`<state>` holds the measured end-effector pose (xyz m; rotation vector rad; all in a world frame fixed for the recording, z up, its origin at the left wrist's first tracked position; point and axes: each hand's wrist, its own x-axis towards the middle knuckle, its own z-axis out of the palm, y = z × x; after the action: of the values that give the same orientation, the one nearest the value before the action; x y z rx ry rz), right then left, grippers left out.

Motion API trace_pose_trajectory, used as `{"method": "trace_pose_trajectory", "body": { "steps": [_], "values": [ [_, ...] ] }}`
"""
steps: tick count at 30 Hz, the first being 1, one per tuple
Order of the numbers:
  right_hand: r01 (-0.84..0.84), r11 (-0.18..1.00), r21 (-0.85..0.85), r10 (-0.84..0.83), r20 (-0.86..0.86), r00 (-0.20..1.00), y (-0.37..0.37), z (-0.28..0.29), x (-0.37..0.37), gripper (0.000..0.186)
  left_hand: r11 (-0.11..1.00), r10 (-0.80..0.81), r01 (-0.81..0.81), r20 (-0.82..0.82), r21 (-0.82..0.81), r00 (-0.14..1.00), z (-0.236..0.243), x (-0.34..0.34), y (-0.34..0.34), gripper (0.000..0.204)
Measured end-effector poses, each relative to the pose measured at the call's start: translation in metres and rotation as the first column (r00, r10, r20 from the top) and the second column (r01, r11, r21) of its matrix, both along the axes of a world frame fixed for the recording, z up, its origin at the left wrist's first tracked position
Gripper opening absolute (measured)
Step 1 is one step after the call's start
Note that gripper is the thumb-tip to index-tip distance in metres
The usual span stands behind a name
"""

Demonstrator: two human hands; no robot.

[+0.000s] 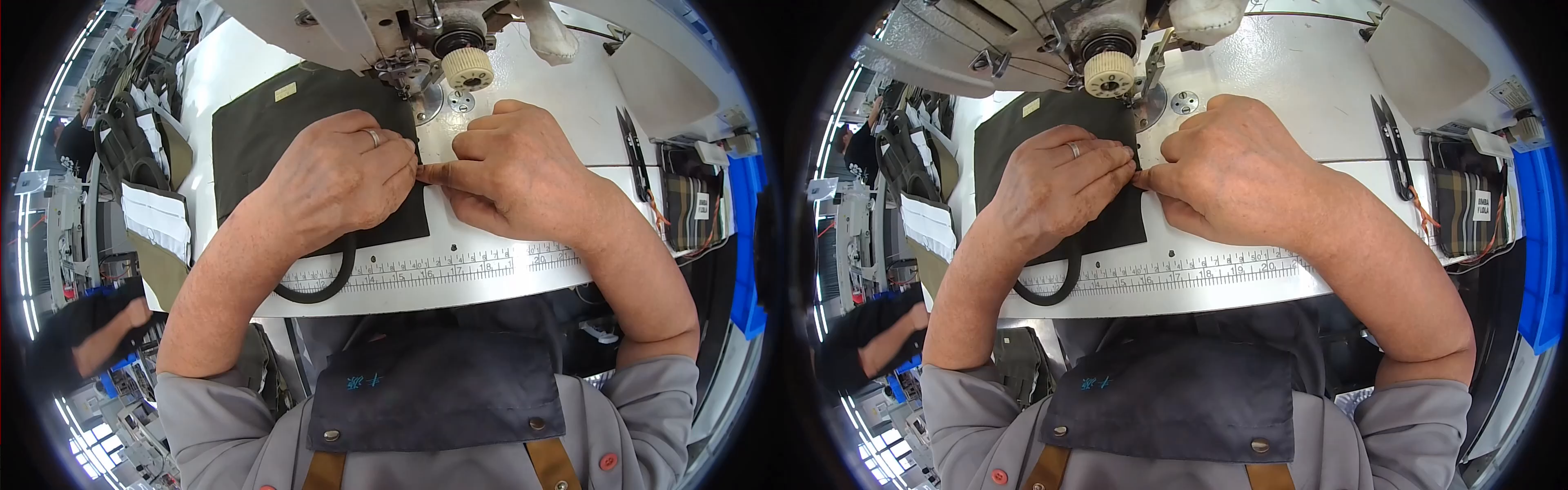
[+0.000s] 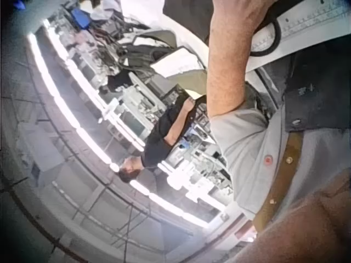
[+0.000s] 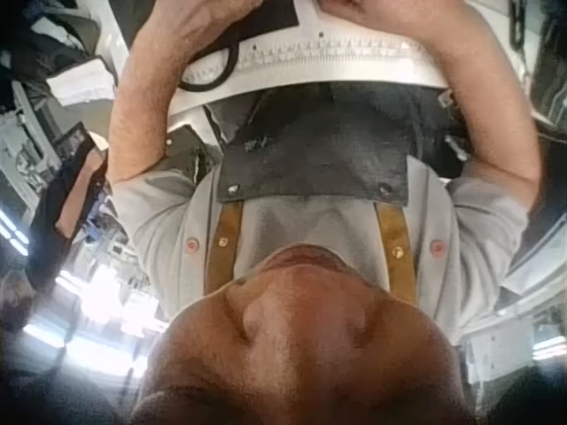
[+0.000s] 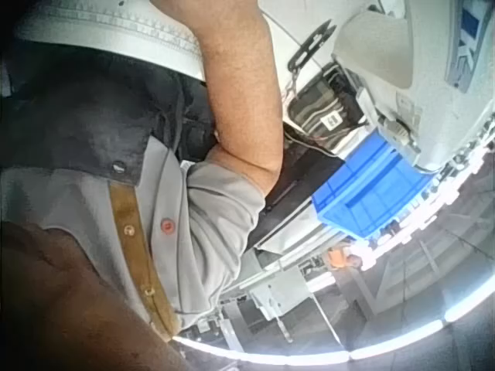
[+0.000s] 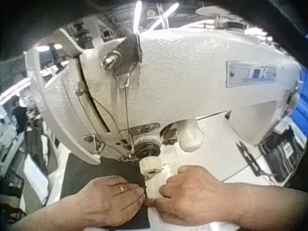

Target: The person is sewing pieces of a green canvas bag using a sewing machine.

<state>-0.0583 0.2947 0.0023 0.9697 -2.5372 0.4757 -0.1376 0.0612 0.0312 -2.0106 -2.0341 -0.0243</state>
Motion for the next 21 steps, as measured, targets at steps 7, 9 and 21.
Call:
{"method": "trace_pose_trajectory", "body": {
  "steps": [7,9,21],
  "values": [
    [-0.010,1.000,-0.009,0.010,0.029,1.000,0.005,0.001,0.000,0.012,0.979,0.189,-0.201,0.208,0.041,0.960,-0.003,0.024,-0.006,0.031],
    [-0.021,1.000,-0.005,0.021,0.040,0.999,0.007,0.002,-0.001,0.010,0.958,0.259,-0.285,0.324,0.034,0.910,-0.003,0.038,-0.006,0.036],
    [-0.015,1.000,-0.006,0.015,0.001,1.000,0.001,-0.002,-0.002,0.022,0.870,0.380,-0.483,0.491,0.097,0.784,-0.022,0.048,-0.014,0.045]
  ]
}}
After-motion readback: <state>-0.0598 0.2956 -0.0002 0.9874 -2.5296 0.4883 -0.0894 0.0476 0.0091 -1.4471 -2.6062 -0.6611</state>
